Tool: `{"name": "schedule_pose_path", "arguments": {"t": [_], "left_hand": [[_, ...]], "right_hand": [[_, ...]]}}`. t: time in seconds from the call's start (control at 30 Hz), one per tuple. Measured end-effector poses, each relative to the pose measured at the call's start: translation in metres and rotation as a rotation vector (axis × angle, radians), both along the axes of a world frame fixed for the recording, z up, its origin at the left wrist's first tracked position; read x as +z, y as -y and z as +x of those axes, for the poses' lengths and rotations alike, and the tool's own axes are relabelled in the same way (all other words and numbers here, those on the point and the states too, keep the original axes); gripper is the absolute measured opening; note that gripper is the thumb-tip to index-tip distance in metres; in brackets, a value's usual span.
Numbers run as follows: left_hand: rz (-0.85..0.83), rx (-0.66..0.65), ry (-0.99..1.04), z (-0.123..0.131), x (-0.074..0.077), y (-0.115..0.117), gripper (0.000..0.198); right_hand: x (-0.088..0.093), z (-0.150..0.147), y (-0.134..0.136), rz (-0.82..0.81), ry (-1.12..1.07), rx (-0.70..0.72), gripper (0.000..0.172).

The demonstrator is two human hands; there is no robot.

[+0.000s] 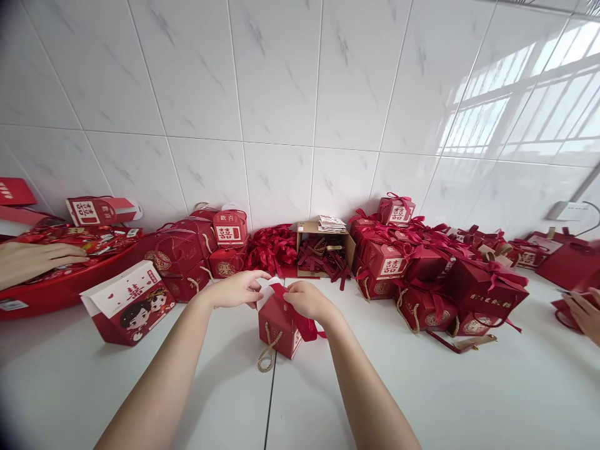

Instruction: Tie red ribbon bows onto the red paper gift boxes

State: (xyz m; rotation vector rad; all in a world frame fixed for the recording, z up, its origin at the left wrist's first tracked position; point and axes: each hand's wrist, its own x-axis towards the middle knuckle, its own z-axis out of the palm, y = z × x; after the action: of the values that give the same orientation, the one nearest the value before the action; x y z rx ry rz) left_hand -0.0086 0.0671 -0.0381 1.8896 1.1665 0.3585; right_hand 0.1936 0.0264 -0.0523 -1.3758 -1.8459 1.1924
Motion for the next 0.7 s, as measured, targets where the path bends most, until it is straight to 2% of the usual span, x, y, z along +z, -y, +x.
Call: {"name": "schedule_pose_path", "arguments": {"t": [0.23, 0.7], "left_hand": [[0.004, -0.025, -0.005, -0.0036, -0.0048, -0.0028, 0.056], [0.008, -0.035, -0.028, -0.0033, -0.0022, -0.0013, 0.057]], "right_hand": [[-0.0016, -0.0010, -0.0013, 0.018, -0.033, 0.049, 0.018], [0.0042, -0.0011, 0.0052, 0.039, -0.058, 0.091, 0.021]]}}
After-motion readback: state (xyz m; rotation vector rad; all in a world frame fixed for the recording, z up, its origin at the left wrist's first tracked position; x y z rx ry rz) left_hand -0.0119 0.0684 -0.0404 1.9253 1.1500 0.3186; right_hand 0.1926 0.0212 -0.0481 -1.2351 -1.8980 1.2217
